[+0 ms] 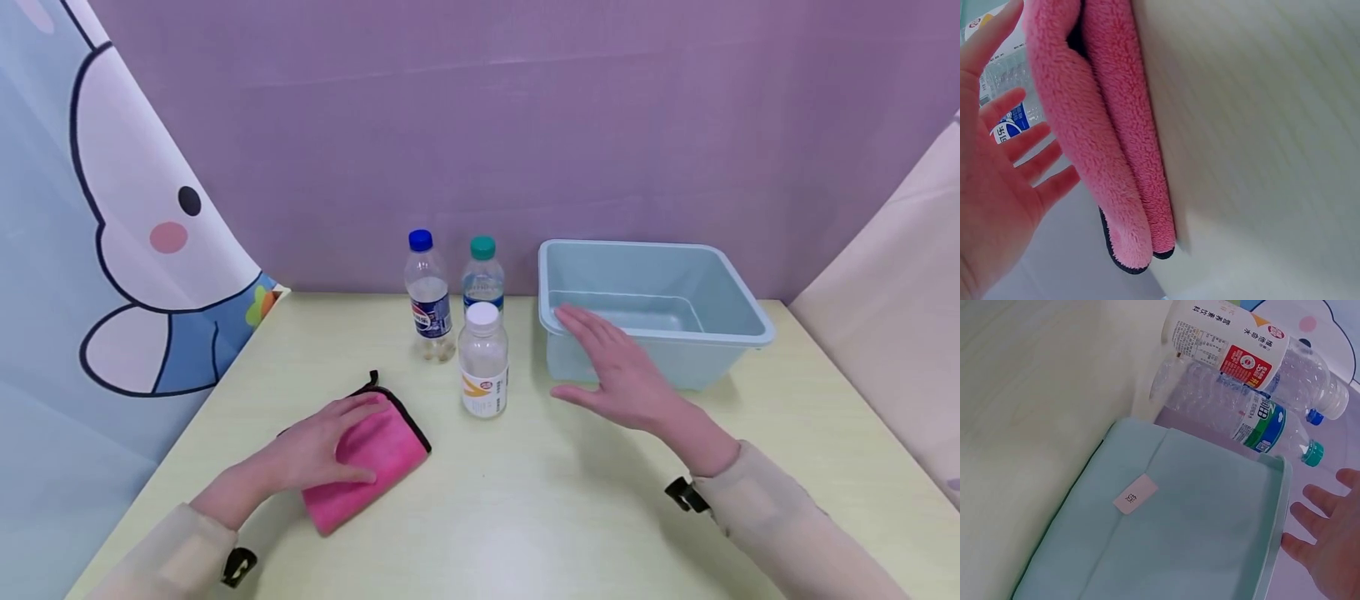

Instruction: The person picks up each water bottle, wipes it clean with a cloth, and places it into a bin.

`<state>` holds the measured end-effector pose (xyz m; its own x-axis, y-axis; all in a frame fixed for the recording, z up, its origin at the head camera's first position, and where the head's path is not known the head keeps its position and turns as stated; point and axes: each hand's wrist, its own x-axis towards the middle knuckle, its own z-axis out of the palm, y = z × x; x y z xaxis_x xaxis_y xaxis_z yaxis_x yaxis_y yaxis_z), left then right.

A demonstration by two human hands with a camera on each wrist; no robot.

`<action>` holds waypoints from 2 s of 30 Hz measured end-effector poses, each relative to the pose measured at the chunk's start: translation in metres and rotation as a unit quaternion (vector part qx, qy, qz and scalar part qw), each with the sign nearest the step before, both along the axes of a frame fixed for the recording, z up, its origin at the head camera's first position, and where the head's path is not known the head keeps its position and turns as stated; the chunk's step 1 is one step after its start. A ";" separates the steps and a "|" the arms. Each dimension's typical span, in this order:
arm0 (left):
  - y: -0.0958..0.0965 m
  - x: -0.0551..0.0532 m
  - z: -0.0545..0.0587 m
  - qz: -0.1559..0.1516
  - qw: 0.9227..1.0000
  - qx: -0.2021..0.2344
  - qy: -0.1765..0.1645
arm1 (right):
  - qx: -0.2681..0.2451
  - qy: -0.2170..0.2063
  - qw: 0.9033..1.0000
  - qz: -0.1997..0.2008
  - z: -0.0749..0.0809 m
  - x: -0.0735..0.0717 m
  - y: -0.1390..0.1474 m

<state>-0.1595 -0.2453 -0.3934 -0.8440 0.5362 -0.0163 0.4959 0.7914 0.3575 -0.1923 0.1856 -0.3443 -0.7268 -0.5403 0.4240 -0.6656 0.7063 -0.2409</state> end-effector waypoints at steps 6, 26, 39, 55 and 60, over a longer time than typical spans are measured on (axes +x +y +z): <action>-0.004 -0.007 -0.007 -0.029 0.999 0.026 -0.005 | -0.007 0.000 1.000 0.008 -0.002 -0.003 -0.006; 0.003 -0.014 -0.011 -0.014 1.000 -0.008 -0.011 | -0.023 -0.022 0.999 0.020 0.003 -0.013 -0.027; 0.002 -0.015 -0.014 -0.026 1.000 0.007 -0.011 | -0.053 -0.078 0.995 0.033 0.004 -0.010 -0.041; 0.003 -0.018 -0.013 -0.022 0.999 0.026 -0.020 | -0.147 -0.149 0.977 0.032 -0.004 -0.013 -0.070; 0.004 -0.018 -0.013 -0.021 0.999 0.038 -0.019 | -0.160 -0.159 0.974 0.033 -0.010 -0.016 -0.074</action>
<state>-0.1778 -0.2412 -0.4065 -0.8200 0.5723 -0.0061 0.5131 0.7398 0.4353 -0.2081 0.1117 -0.3540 -0.8166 -0.4674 0.3386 -0.5635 0.5189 -0.6428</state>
